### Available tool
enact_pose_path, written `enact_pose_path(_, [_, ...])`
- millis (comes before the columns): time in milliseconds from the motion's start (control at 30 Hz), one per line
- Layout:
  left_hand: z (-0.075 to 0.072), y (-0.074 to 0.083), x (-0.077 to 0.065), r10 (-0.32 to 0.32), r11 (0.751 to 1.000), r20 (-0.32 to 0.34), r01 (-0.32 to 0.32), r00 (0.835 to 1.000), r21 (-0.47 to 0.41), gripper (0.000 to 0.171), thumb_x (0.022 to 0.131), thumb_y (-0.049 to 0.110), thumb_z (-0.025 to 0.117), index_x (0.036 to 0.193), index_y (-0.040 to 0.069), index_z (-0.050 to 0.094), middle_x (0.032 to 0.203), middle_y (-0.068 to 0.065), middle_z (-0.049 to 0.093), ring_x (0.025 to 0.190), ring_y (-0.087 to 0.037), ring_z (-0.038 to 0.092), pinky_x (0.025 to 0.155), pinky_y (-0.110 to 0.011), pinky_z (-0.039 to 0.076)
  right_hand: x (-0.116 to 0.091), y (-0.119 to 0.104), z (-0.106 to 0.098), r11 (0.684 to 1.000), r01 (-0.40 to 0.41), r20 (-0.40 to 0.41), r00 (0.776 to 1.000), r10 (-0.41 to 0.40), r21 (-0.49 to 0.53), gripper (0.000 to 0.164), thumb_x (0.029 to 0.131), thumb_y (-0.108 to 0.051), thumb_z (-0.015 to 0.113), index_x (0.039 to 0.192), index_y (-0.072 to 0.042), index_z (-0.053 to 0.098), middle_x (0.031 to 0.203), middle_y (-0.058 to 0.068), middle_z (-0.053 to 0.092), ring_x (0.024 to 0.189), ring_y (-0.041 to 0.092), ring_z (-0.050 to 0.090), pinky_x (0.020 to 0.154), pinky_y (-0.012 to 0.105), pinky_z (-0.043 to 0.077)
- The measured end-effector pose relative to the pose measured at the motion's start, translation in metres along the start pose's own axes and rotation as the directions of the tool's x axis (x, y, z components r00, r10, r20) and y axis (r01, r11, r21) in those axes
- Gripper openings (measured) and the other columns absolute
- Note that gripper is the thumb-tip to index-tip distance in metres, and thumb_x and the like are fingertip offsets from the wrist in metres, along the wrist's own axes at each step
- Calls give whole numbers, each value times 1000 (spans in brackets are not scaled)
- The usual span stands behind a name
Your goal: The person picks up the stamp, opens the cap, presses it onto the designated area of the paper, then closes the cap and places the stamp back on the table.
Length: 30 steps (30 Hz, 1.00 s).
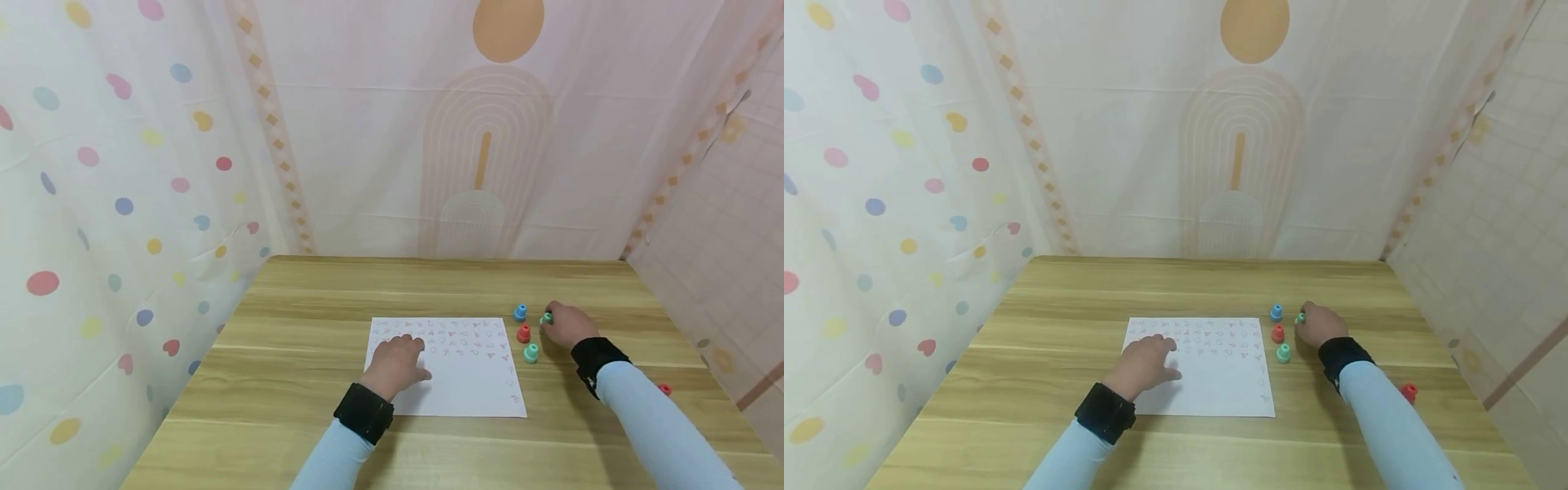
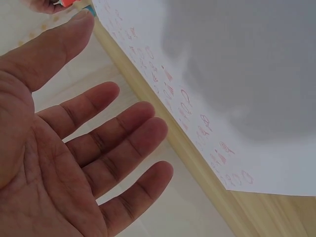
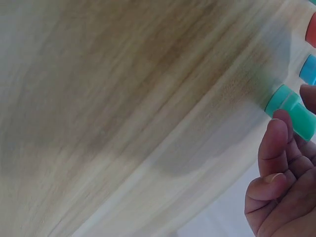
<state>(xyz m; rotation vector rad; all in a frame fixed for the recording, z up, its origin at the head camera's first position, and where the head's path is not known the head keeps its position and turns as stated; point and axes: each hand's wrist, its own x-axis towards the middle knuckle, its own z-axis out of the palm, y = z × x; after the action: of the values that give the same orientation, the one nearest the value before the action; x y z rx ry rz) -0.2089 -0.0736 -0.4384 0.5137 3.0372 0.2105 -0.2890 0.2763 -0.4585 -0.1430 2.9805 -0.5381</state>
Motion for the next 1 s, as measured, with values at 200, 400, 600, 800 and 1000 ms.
enact_pose_path(200, [0, -2, 0, -10, 1000, 0, 10, 1000, -10, 48, 76, 35, 86, 113, 9, 70, 90, -5, 66, 79, -20, 60, 70, -37, 51, -6, 6, -7, 1000, 6, 31, 999, -6, -7, 51, 95, -24, 61, 127, 14, 50, 114, 32, 62, 90, 35, 62, 78, 52, 50])
enact_pose_path(400, [-1, -4, 0, -17, 999, 9, 17, 1000, -28, 47, 75, 30, 87, 113, 9, 70, 92, -6, 66, 80, -20, 60, 70, -37, 51, -14, 13, -22, 999, 13, 83, 997, -10, -40, 55, 95, -27, 59, 131, 14, 48, 122, 36, 58, 102, 43, 61, 82, 56, 49])
enact_pose_path(600, [-3, -6, 1, -21, 999, 16, 21, 1000, -36, 46, 75, 27, 87, 112, 9, 70, 93, -6, 66, 80, -21, 60, 70, -38, 52, -26, 24, -44, 998, 44, 80, 996, -40, -46, 54, 95, -25, 57, 131, 14, 48, 116, 34, 61, 95, 42, 63, 76, 52, 49])
enact_pose_path(800, [-5, -7, 2, -25, 998, 21, 26, 999, -57, 45, 75, 26, 88, 112, 8, 70, 93, -7, 66, 80, -22, 59, 71, -40, 51, -44, 38, -70, 996, 55, 74, 996, -50, -63, 48, 96, -22, 54, 127, 14, 52, 114, 35, 60, 96, 48, 61, 76, 53, 48])
enact_pose_path(1000, [-4, -7, 2, -27, 998, 28, 29, 999, -63, 45, 75, 26, 87, 113, 8, 69, 95, -7, 67, 83, -23, 60, 73, -41, 52, -59, 60, -84, 996, 44, 75, 996, -38, -75, 44, 98, -22, 51, 123, 14, 54, 113, 34, 61, 91, 43, 62, 72, 49, 48])
